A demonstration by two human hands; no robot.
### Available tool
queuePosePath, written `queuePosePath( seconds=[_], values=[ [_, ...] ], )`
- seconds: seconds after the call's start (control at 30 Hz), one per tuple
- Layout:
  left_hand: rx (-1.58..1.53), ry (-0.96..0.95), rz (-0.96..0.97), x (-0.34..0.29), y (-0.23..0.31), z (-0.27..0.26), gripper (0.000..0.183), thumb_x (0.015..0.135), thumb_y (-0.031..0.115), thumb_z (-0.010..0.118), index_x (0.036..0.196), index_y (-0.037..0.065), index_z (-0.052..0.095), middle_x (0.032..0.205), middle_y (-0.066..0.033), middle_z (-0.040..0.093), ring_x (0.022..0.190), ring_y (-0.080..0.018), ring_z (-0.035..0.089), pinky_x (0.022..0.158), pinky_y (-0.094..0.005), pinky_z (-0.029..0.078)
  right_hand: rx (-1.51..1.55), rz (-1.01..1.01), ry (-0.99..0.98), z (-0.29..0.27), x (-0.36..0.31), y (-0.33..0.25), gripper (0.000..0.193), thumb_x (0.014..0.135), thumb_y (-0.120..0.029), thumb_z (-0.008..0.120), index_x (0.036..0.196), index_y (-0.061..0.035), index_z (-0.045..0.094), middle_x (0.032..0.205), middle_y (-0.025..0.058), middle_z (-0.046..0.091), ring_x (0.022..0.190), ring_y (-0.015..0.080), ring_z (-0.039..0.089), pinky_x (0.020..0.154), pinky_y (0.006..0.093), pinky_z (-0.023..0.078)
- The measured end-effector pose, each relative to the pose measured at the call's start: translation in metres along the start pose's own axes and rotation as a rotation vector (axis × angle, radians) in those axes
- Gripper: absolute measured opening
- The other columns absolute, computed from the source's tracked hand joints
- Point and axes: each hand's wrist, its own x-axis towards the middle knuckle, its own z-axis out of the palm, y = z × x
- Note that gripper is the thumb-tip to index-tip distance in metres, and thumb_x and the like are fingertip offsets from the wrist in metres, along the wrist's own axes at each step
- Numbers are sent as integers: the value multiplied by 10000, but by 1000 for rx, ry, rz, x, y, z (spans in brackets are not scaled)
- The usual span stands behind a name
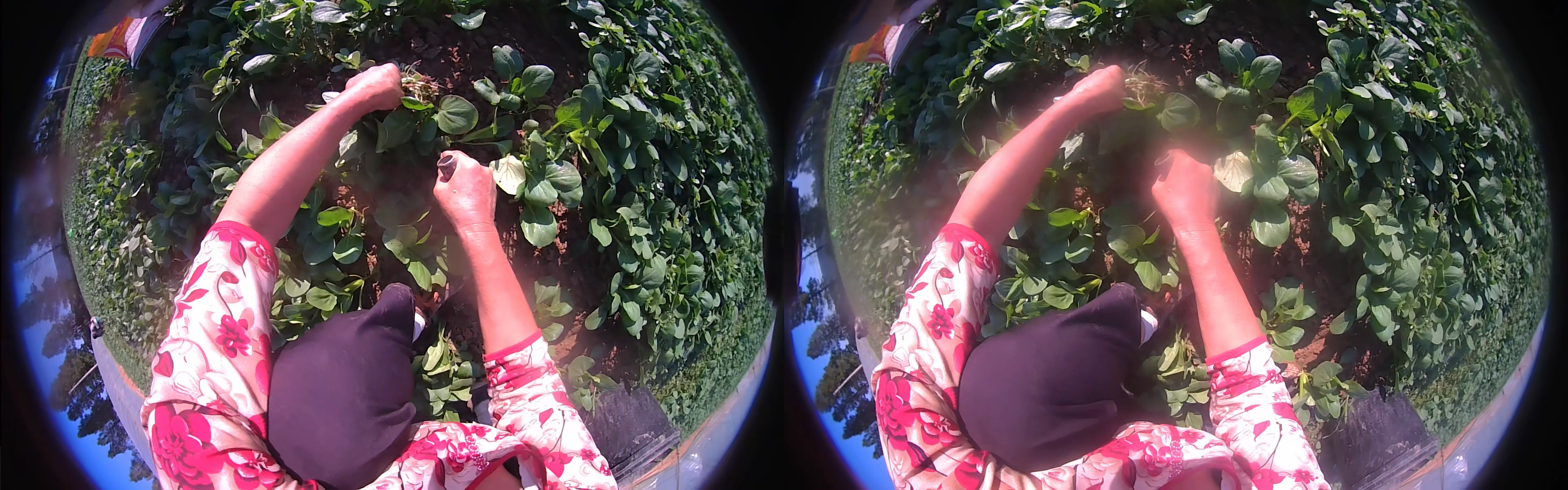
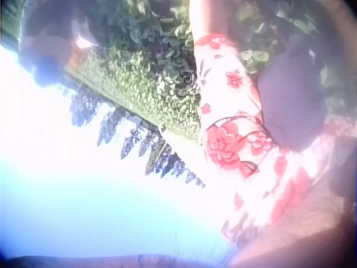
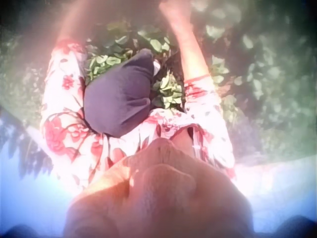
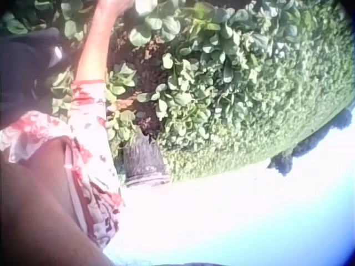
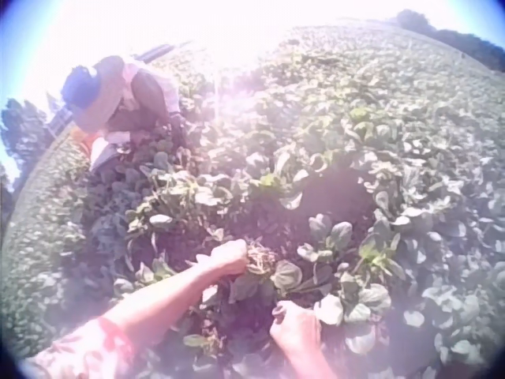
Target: The person weeds a crop field by hand and using a hand tool, pulling unwanted plants from the soil and placing them into a bucket.
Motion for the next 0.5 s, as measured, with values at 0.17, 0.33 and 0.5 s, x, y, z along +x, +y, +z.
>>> queuePosePath(
  seconds=[0.17,0.33,0.5],
  values=[
    [-220,78,64,-13,-1,-21,261,729,102,600,950,-20,669,873,-209,682,838,-314,678,727,-402,519,80,-70,59,-10,-17,24,241,771,-140,685,1002,-73,700,853,163,694,807,309,687,735,377,547],
    [-383,116,73,-73,-1,-69,263,789,164,678,993,0,661,755,-107,663,665,-169,627,595,-342,497,37,-108,27,-31,-50,40,226,766,-112,682,983,-48,693,774,180,669,712,325,673,639,368,537],
    [-165,229,271,-181,3,-48,213,759,90,632,961,36,669,823,-177,673,722,-332,657,669,-440,510,48,-197,39,-26,-66,54,224,772,-96,634,986,-80,695,802,158,678,721,328,666,649,400,539]
  ],
)
